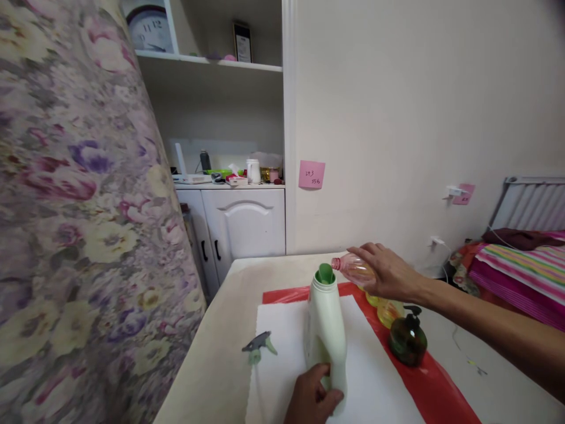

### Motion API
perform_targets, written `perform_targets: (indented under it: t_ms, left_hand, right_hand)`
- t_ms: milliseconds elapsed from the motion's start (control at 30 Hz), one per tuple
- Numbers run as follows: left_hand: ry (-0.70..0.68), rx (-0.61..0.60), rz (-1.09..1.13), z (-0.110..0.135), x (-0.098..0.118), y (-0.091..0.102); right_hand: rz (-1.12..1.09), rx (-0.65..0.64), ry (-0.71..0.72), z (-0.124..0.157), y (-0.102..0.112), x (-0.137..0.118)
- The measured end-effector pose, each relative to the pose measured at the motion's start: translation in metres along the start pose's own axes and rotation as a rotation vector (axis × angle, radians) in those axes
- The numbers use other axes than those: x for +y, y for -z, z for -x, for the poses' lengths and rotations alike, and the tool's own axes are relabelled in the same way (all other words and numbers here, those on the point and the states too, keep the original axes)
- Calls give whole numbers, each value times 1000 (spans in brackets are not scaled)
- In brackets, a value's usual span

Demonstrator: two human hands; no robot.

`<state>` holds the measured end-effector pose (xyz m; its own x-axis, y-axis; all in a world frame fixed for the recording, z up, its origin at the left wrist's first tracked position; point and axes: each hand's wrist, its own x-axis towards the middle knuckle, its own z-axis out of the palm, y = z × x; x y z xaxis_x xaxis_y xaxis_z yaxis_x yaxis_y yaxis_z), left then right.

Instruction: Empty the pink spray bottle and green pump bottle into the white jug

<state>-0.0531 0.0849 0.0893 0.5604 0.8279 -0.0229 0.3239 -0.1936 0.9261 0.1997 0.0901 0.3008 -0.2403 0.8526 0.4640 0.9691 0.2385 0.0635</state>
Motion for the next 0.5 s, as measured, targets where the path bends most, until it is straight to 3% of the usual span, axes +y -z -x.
perform_targets:
  t_ms: [500]
  left_hand:
    - [-9,1,1,2,4,-1]
  right_hand:
    - [102,-49,49,-7,5,-1]
